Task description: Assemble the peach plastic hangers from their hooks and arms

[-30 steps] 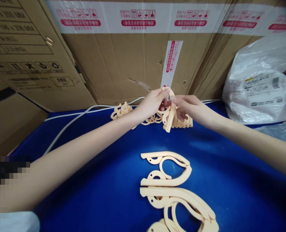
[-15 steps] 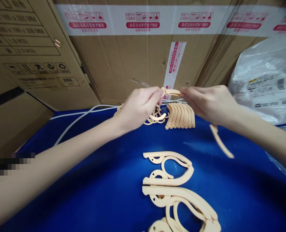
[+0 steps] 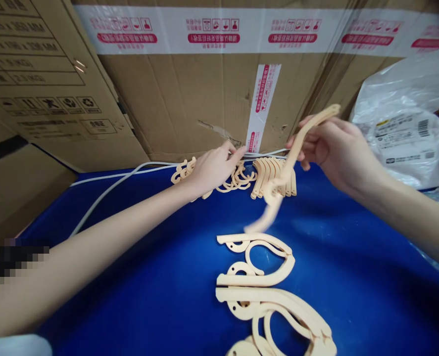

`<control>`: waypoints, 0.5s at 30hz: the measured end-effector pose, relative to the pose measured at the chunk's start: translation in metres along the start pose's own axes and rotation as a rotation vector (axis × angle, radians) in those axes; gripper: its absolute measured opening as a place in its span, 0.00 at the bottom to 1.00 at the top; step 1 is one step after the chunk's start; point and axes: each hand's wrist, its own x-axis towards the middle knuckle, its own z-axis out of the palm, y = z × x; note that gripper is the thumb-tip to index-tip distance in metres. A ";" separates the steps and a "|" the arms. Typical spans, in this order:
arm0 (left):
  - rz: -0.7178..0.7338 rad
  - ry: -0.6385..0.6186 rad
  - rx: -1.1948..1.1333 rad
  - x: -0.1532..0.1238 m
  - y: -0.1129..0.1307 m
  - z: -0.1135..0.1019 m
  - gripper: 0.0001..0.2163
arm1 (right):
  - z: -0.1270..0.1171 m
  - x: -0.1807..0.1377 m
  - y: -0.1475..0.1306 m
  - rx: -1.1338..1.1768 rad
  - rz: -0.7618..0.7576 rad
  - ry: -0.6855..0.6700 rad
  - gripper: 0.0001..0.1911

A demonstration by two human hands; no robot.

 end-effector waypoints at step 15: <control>-0.190 -0.230 -0.829 -0.036 0.039 0.002 0.12 | 0.004 -0.009 0.016 -1.604 -0.718 -0.274 0.17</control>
